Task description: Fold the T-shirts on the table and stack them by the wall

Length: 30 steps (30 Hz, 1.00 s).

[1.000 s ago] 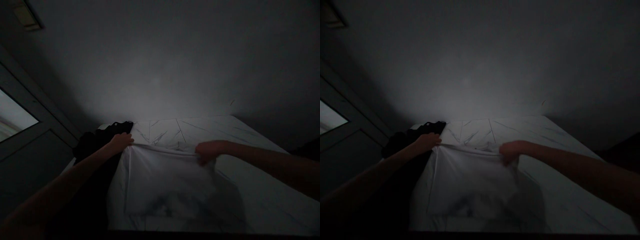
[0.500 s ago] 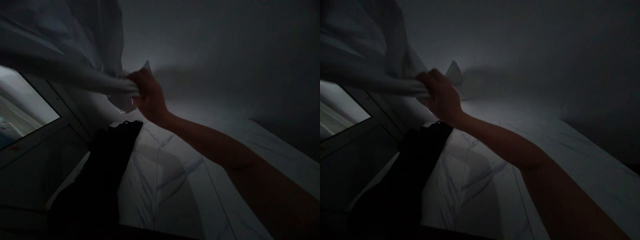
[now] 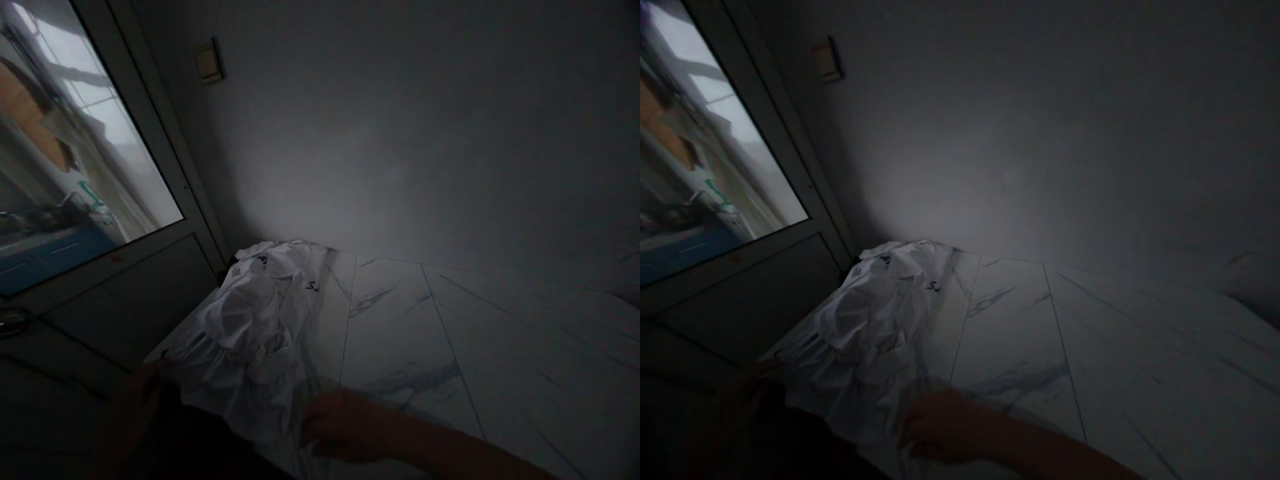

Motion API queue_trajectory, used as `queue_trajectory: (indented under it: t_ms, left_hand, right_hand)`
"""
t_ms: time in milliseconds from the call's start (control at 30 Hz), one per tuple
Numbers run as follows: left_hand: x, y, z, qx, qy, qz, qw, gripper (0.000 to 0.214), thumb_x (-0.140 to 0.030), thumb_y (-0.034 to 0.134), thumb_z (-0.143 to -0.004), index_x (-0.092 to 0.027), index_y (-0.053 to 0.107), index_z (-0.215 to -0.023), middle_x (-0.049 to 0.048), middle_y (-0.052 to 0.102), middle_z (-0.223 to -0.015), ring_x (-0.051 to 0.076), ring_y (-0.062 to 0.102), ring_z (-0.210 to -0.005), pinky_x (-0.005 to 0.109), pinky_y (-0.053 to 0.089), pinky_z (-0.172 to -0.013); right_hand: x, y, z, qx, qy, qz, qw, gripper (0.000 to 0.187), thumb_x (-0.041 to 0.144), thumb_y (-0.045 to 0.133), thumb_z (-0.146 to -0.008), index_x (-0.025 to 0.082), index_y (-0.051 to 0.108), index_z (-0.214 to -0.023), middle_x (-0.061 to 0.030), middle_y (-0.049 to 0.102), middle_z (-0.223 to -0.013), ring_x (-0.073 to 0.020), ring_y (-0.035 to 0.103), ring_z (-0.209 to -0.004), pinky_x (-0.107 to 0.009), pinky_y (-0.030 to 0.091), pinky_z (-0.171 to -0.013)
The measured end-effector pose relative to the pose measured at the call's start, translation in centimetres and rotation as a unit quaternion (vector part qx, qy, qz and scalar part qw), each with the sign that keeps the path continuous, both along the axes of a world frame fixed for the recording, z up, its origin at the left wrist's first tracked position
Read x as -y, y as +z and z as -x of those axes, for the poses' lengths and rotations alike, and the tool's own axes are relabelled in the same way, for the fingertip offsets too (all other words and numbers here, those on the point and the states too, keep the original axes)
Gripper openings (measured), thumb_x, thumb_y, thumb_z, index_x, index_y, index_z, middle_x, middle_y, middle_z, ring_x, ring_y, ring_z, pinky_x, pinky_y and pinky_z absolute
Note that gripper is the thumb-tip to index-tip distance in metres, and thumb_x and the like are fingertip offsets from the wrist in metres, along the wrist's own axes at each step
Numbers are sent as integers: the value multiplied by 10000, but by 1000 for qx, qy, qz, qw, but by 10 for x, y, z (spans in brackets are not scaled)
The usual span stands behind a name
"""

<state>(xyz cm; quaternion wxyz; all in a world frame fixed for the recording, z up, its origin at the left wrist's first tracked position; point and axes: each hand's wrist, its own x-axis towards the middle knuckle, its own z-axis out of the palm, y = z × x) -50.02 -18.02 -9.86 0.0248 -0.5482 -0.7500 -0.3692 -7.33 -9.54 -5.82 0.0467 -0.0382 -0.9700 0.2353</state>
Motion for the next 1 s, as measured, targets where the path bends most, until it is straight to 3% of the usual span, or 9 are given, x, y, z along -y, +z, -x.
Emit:
queue_trajectory:
  t_ms: [100, 267, 367, 467, 567, 633, 800, 900, 1000]
  left_hand:
    - [-8, 2, -59, 1, 12, -61, 998, 181, -413, 461, -880, -380, 628, -942, -44, 754, -982, 269, 722, -936, 478, 602, -831]
    - [-61, 36, -170, -28, -144, -111, 983, 173, -293, 445, -945, -315, 611, -985, 13, 735, -997, 215, 708, -953, 377, 589, -858]
    - [-90, 58, -233, -58, -265, -41, 962, 164, -217, 527, -924, -269, 606, -1058, 2, 722, -1081, 195, 682, -1034, 341, 559, -920]
    - [-115, 73, -293, -84, -380, 70, 919, 312, -232, 670, -874, -231, 586, -1174, 31, 672, -1242, 220, 620, -1169, 361, 499, -1018]
    - [-145, 72, -346, -108, -431, 122, 888, 341, -301, 690, -879, -205, 593, -1191, 72, 658, -1258, 255, 607, -1178, 408, 481, -1021]
    - [-163, 62, -376, -110, -432, 127, 886, 300, -321, 661, -900, -207, 609, -1172, 79, 666, -1234, 256, 614, -1155, 409, 481, -1000]
    - [-182, 30, -416, -79, -377, 118, 915, 230, -349, 504, -982, -187, 666, -1004, 73, 714, -1031, 209, 659, -969, 327, 504, -854]
    - [-182, 19, -419, -89, -376, 137, 912, 336, -374, 427, -1008, -178, 683, -912, 68, 720, -923, 184, 667, -835, 290, 487, -737]
    - [-183, 13, -415, -106, -399, 159, 897, 356, -381, 436, -1000, -185, 699, -862, 56, 733, -885, 176, 674, -788, 269, 448, -668]
  right_hand:
    - [2, 14, -41, 3, -121, 56, 991, 237, 234, 494, -980, 216, 695, -1102, -56, 724, -1041, -151, 667, -949, -254, 510, -819]
    - [4, 2, -106, -15, -261, 64, 963, 283, 285, 451, -978, 226, 715, -1066, -75, 730, -1068, -157, 680, -952, -249, 551, -818]
    - [-1, -18, -154, -30, -379, 3, 925, 336, 376, 471, -961, 252, 731, -1133, -96, 725, -1178, -204, 680, -1079, -311, 558, -939]
    - [-17, -32, -199, -53, -500, -68, 862, 401, 450, 480, -929, 242, 742, -1151, -113, 708, -1230, -261, 669, -1138, -421, 539, -1011]
    - [-35, -40, -229, -84, -566, -92, 815, 464, 500, 453, -915, 199, 752, -1102, -138, 717, -1199, -291, 684, -1107, -491, 536, -1008]
    - [-42, -42, -239, -111, -585, -89, 798, 488, 528, 449, -905, 185, 751, -1076, -148, 726, -1169, -301, 694, -1082, -508, 542, -993]
    - [-42, -39, -241, -168, -578, -62, 796, 446, 563, 497, -878, 223, 773, -961, -124, 756, -1069, -282, 725, -985, -432, 588, -917]
    - [-37, -33, -240, -177, -593, -28, 785, 435, 585, 513, -858, 240, 778, -837, -96, 774, -907, -251, 744, -820, -321, 617, -768]
    - [-34, -30, -238, -146, -587, 38, 795, 422, 579, 522, -852, 250, 767, -750, -63, 758, -741, -213, 723, -660, -227, 585, -609]
